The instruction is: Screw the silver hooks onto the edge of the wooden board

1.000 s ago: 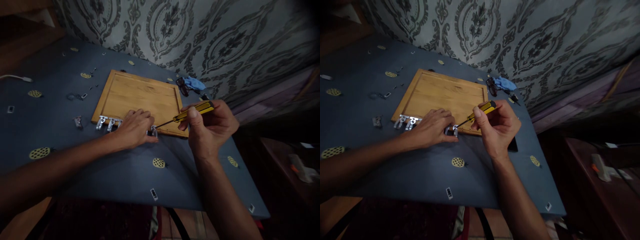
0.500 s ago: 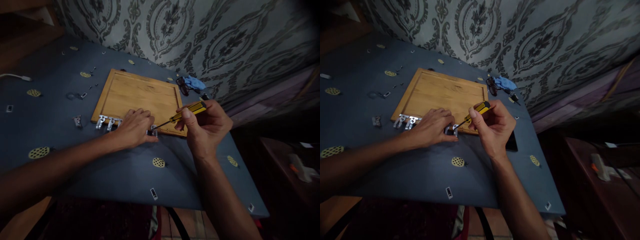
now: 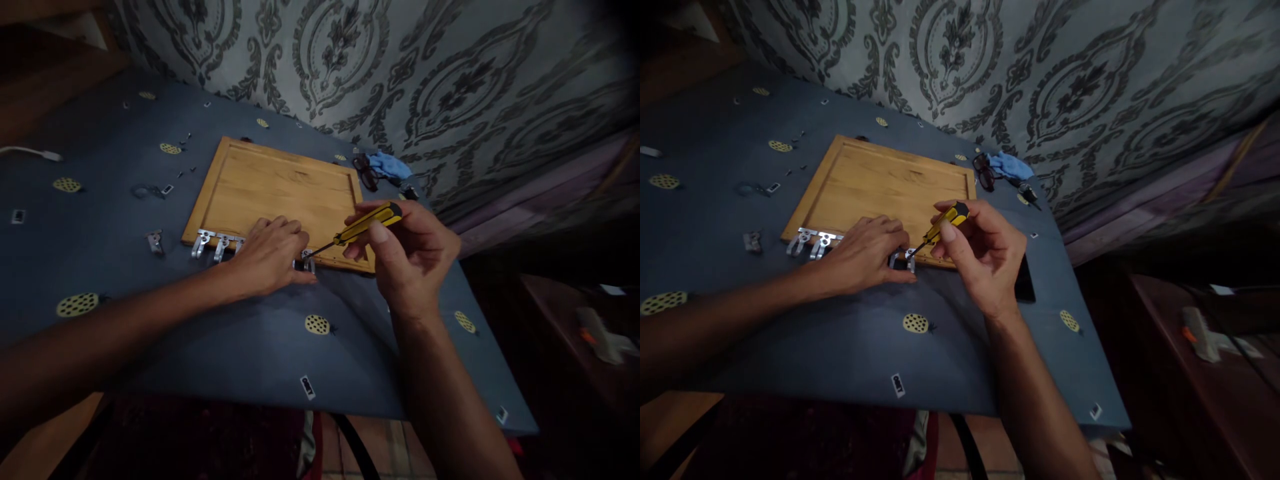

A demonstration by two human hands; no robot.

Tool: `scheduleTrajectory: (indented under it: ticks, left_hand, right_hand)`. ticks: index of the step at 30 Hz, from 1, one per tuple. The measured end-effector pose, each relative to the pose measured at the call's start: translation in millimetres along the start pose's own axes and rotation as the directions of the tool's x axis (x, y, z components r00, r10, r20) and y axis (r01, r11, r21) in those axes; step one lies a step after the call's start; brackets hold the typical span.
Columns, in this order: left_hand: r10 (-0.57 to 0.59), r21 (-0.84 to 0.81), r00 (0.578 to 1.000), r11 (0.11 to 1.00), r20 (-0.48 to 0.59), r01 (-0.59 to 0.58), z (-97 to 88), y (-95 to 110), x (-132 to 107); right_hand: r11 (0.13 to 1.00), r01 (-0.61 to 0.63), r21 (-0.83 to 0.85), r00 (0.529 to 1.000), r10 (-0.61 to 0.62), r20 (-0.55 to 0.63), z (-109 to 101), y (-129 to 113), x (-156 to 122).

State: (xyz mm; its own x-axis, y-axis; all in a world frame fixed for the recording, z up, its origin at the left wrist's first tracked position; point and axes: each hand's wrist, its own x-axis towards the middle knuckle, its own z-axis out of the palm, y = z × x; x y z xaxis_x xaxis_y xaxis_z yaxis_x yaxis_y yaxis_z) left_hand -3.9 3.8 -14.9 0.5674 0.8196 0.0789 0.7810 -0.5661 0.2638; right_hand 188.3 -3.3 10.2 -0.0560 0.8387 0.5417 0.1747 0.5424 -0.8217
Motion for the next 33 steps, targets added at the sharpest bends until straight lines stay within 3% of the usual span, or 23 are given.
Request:
scheduleTrajectory:
  ticks: [8, 17, 22, 28, 33]
  left_hand:
    - [-0.016, -0.018, 1.0, 1.0, 0.013, 0.016, -0.6, 0.1, 0.2]
    - [-0.008, -0.007, 0.999, 1.0, 0.031, 0.008, -1.4, -0.1, 0.5]
    - [-0.007, -0.003, 1.0, 1.0, 0.016, 0.007, -1.7, 0.6, 0.4]
    - [-0.004, 0.001, 1.0, 1.0, 0.009, 0.004, -0.2, 0.3, 0.4]
    - [-0.008, 0.002, 1.0, 1.0, 0.012, 0.008, 0.3, 0.1, 0.5]
  right_hand:
    - [0.999, 0.013, 0.037, 0.998, -0.011, -0.054, 4.1, -2.3, 1.5]
    - [1.0, -0.024, 0.016, 0.999, 0.024, 0.041, -0.5, -4.0, 0.1]
    - [1.0, 0.008, 0.014, 0.999, -0.007, -0.048, 2.1, -1.0, -0.8]
    - [0.988, 0.146, 0.044, 0.974, -0.136, -0.181, 4.3, 5.7, 0.0]
    - [0.987, 0.161, 0.026, 0.973, -0.155, -0.171, 4.5, 8.2, 1.2]
